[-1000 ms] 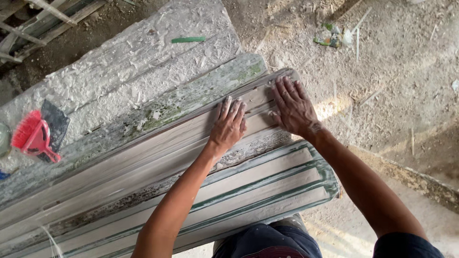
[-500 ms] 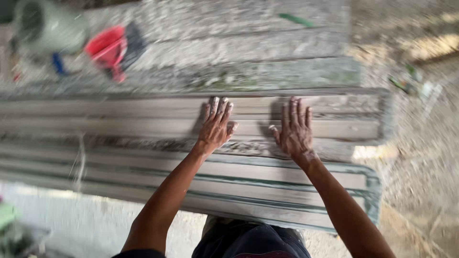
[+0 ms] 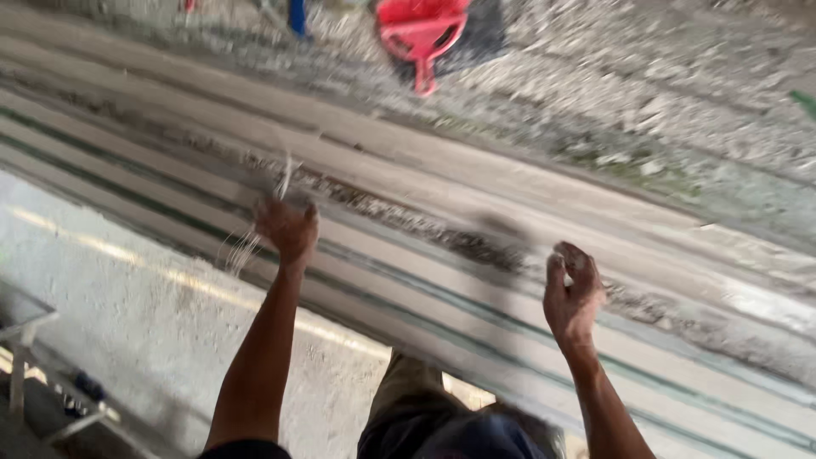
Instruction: The person applies plaster by hand from a bowl onto long molded strips on a workbench, pressing and smoothing it into the grooves with their hands. They then use a flat float to spread and level the plaster along the mold surfaces, reloading plaster from the bowl as needed.
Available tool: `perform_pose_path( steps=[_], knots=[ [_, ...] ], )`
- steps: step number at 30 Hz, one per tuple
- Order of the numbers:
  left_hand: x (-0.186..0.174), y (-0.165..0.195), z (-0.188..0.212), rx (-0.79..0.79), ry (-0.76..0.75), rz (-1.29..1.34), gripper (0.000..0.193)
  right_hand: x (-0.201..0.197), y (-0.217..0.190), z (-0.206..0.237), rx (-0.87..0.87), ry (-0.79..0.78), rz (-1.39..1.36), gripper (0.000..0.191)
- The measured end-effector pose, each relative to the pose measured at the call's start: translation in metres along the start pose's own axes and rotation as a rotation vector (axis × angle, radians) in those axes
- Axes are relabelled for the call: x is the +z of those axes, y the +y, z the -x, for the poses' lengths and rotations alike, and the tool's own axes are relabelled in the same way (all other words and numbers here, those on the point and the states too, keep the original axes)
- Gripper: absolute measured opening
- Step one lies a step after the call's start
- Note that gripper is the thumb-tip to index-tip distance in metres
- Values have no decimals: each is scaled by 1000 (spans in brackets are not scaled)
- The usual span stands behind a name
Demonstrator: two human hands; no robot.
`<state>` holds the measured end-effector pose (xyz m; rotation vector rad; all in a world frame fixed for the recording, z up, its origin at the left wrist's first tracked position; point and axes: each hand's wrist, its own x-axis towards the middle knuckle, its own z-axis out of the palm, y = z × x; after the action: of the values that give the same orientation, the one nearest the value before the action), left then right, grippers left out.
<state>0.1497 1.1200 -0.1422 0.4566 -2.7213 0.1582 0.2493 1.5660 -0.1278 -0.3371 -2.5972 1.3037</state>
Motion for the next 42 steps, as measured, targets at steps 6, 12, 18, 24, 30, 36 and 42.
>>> perform_pose_path(
  steps=[6,12,18,24,30,36,42],
  knots=[
    [30,-56,-63,-108,-466,64,68,140,-119,30,156,-237,-171,26],
    [38,-74,-97,-135,-372,733,30,268,-227,20,424,-316,-939,28],
    [36,-78,-137,-1273,-1059,1697,27,364,-341,0,852,-366,-1238,60],
    [32,-72,-156,-1625,-795,1854,27,333,-317,24,302,-1010,-652,74],
    [54,-43,-140,-1615,-747,1993,35,150,-137,8,417,-1389,143,53],
    [65,-7,-136,-1602,-683,2014,44,-98,-4,-67,1066,-1071,193,56],
    [49,18,-135,-1619,-419,1997,45,-205,72,-101,767,-736,529,52]
  ],
)
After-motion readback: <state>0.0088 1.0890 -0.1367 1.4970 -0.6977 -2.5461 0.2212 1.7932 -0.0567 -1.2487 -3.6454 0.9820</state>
